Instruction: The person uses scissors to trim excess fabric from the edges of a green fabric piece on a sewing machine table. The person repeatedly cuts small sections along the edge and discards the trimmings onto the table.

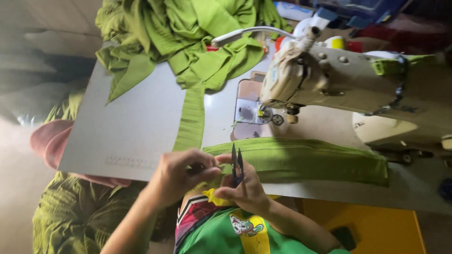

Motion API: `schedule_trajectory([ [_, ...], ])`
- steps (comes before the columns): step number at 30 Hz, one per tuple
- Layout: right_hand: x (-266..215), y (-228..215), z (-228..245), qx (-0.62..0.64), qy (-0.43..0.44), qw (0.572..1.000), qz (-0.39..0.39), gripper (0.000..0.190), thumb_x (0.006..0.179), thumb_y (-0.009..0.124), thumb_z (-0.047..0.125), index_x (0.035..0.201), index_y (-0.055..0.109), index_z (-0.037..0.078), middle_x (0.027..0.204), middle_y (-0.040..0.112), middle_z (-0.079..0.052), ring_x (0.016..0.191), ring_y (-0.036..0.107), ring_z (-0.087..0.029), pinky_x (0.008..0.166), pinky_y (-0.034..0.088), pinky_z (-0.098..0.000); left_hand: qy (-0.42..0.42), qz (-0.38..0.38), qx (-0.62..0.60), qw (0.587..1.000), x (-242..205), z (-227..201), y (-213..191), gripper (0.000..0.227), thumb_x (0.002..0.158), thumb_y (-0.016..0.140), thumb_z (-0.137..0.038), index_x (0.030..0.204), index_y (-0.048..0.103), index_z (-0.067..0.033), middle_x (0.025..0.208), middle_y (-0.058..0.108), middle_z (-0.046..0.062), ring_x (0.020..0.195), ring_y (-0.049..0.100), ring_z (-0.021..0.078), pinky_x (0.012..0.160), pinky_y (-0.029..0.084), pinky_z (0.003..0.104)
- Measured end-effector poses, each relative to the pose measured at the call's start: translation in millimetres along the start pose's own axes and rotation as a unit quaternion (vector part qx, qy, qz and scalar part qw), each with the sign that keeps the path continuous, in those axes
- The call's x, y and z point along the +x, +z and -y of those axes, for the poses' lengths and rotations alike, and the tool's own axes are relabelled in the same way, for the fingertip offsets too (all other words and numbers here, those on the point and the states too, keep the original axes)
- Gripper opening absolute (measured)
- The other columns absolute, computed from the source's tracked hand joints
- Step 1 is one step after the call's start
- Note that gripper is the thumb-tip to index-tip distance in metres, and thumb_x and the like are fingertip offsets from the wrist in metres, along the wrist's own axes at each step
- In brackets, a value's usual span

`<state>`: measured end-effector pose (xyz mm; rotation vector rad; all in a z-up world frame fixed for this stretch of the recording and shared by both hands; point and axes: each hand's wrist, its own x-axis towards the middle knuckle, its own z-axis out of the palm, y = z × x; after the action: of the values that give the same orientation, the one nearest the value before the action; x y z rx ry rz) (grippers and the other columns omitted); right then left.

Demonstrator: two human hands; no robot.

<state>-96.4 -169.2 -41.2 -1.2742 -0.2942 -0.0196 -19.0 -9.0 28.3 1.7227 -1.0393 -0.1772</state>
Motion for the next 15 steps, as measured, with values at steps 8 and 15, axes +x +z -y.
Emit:
schedule_trajectory([
  [8, -6.5, -11.6, 75.6, -0.157, -0.187, 0.969, 0.018, 0.016, 0.075, 0.069, 0.017, 0.075, 0.059, 0.005, 0.077, 0.062, -0.011, 0.062, 0.062, -0.017, 0.053, 0.053, -0.0257, 0.185, 0.111, -0.165, 0.962, 14.8, -2.8, 36.6, 0.072, 0.072, 0.073, -0.010, 0.125, 0.024, -0.0040, 0.120, 0.043, 0.025, 0.111, 0.051, 0.0366, 0.096, 0.047, 0.044],
  [15, -56.9, -76.0, 142.9, -0.116, -0.267, 0.941, 0.173, 0.048, 0.101, 0.038, 0.033, 0.078, 0.061, -0.002, 0.051, 0.047, -0.006, 0.035, 0.042, -0.018, 0.034, 0.035, -0.0311, -0.070, -0.095, 0.186, 0.975, 10.3, 63.4, -8.4, 0.046, 0.075, 0.054, 0.006, 0.110, 0.057, -0.0221, 0.079, 0.063, -0.003, 0.067, 0.058, 0.0097, 0.059, 0.045, 0.023],
])
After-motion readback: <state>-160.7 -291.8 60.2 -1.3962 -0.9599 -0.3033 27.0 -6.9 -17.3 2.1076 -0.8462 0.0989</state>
